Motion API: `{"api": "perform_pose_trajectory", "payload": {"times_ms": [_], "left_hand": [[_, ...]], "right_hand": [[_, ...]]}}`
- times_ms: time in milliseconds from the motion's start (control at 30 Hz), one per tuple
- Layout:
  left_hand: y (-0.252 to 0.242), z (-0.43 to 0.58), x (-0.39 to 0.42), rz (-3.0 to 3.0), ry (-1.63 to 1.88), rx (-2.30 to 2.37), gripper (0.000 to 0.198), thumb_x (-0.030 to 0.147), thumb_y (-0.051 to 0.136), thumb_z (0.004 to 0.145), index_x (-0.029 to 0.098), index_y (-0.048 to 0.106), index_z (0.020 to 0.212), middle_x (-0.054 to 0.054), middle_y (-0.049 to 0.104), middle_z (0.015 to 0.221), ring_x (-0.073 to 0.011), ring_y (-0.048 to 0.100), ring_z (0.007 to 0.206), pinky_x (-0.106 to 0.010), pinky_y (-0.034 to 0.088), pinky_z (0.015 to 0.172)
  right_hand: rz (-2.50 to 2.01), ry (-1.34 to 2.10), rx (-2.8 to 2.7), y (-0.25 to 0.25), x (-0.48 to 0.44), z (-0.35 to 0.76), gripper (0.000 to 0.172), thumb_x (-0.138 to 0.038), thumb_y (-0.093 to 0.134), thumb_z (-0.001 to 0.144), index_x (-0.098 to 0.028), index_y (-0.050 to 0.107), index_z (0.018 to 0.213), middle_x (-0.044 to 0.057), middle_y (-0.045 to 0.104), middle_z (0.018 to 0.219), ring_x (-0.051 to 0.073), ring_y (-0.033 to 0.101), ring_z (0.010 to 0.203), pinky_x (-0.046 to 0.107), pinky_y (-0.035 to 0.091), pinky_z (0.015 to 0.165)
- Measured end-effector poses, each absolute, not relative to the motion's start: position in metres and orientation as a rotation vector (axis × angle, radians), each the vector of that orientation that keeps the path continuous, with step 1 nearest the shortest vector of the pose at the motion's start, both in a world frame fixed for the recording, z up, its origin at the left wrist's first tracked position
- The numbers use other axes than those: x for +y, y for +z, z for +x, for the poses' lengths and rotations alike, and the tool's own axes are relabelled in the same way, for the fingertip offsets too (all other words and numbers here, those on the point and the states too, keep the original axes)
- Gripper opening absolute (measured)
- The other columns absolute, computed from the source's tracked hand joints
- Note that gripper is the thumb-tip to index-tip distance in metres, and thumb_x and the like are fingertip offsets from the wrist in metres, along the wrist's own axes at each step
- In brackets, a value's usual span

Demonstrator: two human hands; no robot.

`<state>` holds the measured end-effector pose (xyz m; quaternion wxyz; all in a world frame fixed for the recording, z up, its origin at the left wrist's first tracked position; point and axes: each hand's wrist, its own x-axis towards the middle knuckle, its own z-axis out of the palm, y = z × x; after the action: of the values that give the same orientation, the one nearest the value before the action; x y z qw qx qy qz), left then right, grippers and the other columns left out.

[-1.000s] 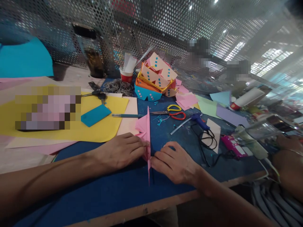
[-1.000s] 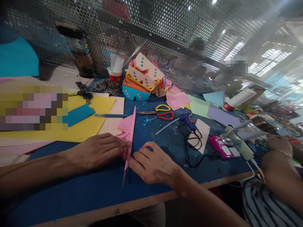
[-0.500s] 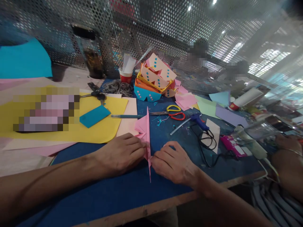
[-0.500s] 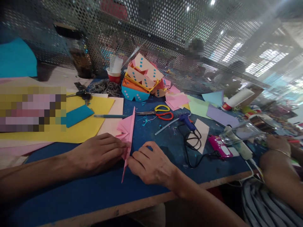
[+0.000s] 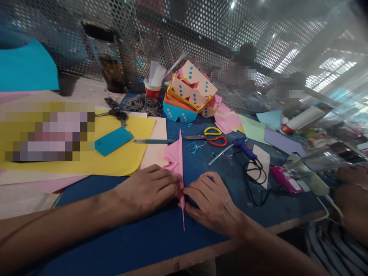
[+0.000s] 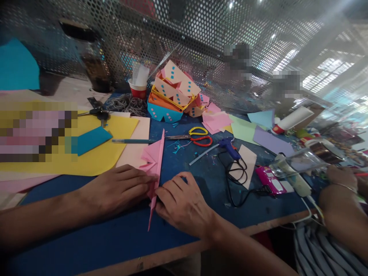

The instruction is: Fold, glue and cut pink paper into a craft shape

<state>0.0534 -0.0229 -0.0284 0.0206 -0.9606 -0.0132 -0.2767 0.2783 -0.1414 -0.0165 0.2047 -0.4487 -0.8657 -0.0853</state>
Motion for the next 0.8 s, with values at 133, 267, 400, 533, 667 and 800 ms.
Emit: {"api": "perform_pose_trajectory", "payload": {"times_ms": [133, 267, 400, 533, 667, 800], "left_hand": [[-0.035, 0.053, -0.023, -2.96, -0.897, -0.046, 0.021, 0.02, 0.05, 0.109, 0.018, 0.071, 0.104, -0.008, 0.081, 0.117, -0.0207, 0.071, 0.101, -0.036, 0.051, 0.088], [-0.041, 0.053, -0.025, -2.952, -0.916, -0.08, 0.022, 0.02, 0.049, 0.109, 0.018, 0.071, 0.106, -0.009, 0.08, 0.121, -0.0212, 0.071, 0.104, -0.037, 0.052, 0.088], [-0.042, 0.053, -0.029, -2.983, -0.905, -0.115, 0.019, 0.02, 0.052, 0.109, 0.016, 0.07, 0.112, -0.007, 0.08, 0.122, -0.0214, 0.07, 0.104, -0.037, 0.052, 0.088], [-0.045, 0.053, -0.031, -3.0, -0.915, -0.16, 0.017, 0.024, 0.058, 0.106, 0.017, 0.071, 0.113, -0.008, 0.08, 0.123, -0.0214, 0.071, 0.104, -0.036, 0.053, 0.086], [-0.048, 0.054, -0.032, -2.998, -0.934, -0.176, 0.017, 0.024, 0.06, 0.104, 0.016, 0.072, 0.113, -0.008, 0.08, 0.122, -0.0222, 0.071, 0.102, -0.036, 0.053, 0.085], [-0.049, 0.054, -0.031, -3.003, -0.937, -0.158, 0.018, 0.024, 0.057, 0.105, 0.016, 0.071, 0.114, -0.008, 0.08, 0.123, -0.0229, 0.07, 0.104, -0.037, 0.052, 0.086]], "right_hand": [[-1.266, -0.181, -2.399, -0.017, -0.142, 0.279, 0.013, -0.027, 0.061, 0.105, -0.017, 0.066, 0.11, 0.004, 0.075, 0.094, 0.02, 0.064, 0.088, 0.041, 0.043, 0.094], [-1.288, -0.115, -2.383, -0.018, -0.143, 0.28, 0.011, -0.026, 0.063, 0.103, -0.017, 0.067, 0.11, 0.004, 0.075, 0.094, 0.02, 0.063, 0.087, 0.042, 0.043, 0.095], [-1.309, -0.055, -2.376, -0.017, -0.144, 0.283, 0.012, -0.023, 0.064, 0.101, -0.018, 0.066, 0.111, 0.003, 0.075, 0.095, 0.02, 0.063, 0.088, 0.042, 0.042, 0.099], [-1.3, -0.041, -2.397, -0.015, -0.144, 0.286, 0.014, -0.022, 0.061, 0.101, -0.019, 0.065, 0.115, 0.004, 0.075, 0.096, 0.02, 0.063, 0.089, 0.043, 0.041, 0.099], [-1.295, -0.06, -2.416, -0.013, -0.143, 0.286, 0.015, -0.022, 0.059, 0.101, -0.019, 0.065, 0.115, 0.004, 0.074, 0.094, 0.021, 0.064, 0.089, 0.043, 0.042, 0.098], [-1.307, -0.047, -2.416, -0.015, -0.144, 0.286, 0.015, -0.021, 0.058, 0.102, -0.018, 0.065, 0.115, 0.004, 0.074, 0.095, 0.021, 0.063, 0.089, 0.043, 0.042, 0.098]]}}
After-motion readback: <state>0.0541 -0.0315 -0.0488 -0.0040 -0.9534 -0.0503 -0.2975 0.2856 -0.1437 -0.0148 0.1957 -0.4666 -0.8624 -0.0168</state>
